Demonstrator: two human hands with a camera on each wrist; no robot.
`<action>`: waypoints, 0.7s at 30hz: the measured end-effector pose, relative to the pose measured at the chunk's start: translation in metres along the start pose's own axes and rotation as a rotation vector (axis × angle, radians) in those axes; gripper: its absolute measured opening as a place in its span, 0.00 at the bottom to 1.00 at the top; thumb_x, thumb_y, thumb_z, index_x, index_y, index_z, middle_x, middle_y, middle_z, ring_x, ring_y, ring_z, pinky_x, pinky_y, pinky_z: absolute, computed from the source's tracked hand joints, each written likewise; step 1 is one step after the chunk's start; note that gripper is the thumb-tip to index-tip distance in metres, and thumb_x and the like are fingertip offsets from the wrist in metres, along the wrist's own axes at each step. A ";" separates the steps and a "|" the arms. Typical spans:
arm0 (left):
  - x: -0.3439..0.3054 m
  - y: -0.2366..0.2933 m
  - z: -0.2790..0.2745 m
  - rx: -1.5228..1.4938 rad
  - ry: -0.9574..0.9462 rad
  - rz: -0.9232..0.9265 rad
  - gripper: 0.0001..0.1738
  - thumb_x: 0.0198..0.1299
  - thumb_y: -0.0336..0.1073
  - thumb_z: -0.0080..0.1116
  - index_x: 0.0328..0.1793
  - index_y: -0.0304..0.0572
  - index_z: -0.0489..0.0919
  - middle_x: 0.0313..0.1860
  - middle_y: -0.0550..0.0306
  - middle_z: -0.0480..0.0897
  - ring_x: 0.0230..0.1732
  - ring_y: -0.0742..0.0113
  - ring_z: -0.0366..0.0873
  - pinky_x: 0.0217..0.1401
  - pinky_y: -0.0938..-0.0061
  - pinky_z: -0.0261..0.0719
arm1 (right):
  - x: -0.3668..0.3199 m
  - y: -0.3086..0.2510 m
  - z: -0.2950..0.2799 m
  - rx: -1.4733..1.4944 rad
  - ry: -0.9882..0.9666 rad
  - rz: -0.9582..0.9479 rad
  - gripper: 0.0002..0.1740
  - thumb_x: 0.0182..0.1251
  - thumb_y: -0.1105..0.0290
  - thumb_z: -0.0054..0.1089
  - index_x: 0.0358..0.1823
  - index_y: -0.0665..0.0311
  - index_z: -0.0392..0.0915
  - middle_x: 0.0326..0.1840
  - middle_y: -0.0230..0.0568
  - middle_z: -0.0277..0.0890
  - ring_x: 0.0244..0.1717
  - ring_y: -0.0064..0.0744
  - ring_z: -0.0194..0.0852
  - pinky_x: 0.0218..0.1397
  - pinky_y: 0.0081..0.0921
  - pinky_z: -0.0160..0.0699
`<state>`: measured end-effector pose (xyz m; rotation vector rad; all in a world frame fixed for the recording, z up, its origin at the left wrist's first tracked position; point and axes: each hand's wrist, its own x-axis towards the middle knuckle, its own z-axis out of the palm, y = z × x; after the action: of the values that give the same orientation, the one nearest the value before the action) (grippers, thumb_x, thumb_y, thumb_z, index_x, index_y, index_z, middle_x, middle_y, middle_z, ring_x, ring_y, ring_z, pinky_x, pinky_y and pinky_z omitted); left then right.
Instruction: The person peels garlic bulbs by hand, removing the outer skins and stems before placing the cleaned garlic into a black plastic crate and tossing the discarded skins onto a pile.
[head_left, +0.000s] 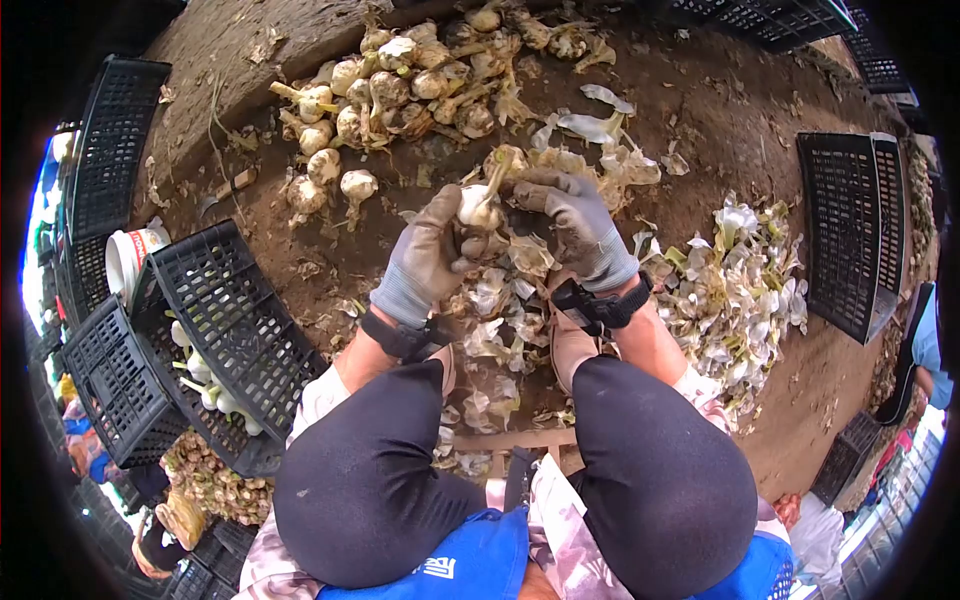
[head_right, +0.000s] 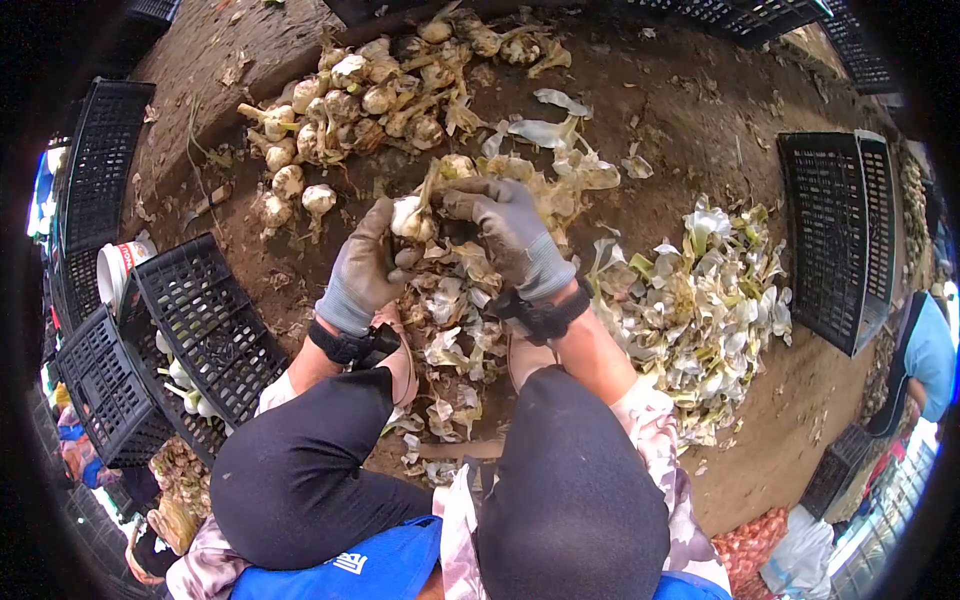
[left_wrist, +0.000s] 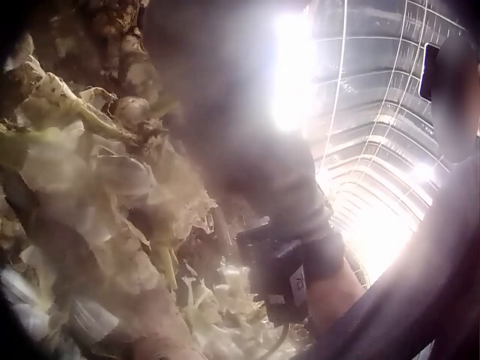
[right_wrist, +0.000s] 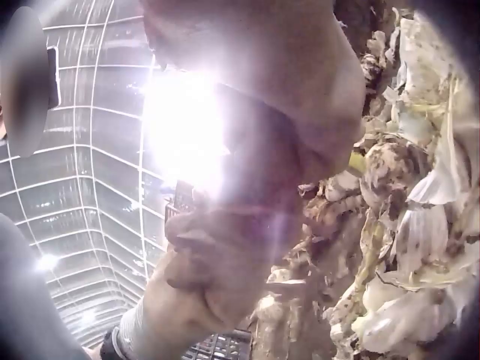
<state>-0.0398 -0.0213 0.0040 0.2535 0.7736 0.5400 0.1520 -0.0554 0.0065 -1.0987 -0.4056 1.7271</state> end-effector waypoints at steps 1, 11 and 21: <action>-0.001 0.000 -0.001 -0.026 0.004 -0.020 0.19 0.67 0.47 0.48 0.53 0.40 0.74 0.35 0.62 0.78 0.28 0.80 0.70 0.24 0.85 0.68 | -0.003 -0.003 0.003 0.000 0.000 0.000 0.16 0.60 0.73 0.59 0.48 0.73 0.76 0.39 0.37 0.81 0.38 0.20 0.77 0.40 0.15 0.75; 0.014 -0.001 0.028 0.991 0.100 0.359 0.22 0.66 0.45 0.50 0.57 0.34 0.73 0.42 0.57 0.80 0.46 0.72 0.75 0.44 0.82 0.74 | -0.120 -0.025 -0.056 -0.623 0.612 -0.372 0.13 0.64 0.70 0.57 0.46 0.70 0.79 0.38 0.42 0.83 0.32 0.23 0.79 0.37 0.18 0.79; 0.128 0.007 -0.056 2.192 0.059 0.763 0.18 0.48 0.36 0.57 0.47 0.44 0.78 0.48 0.47 0.79 0.49 0.51 0.74 0.49 0.60 0.70 | -0.740 0.059 -0.183 -0.838 2.352 -0.607 0.11 0.61 0.76 0.52 0.42 0.72 0.79 0.29 0.35 0.79 0.28 0.24 0.73 0.30 0.19 0.71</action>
<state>-0.0069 0.0556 -0.1080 2.6260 1.0194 0.1444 0.3271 -0.7670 0.2254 -2.3142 0.1789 -0.9625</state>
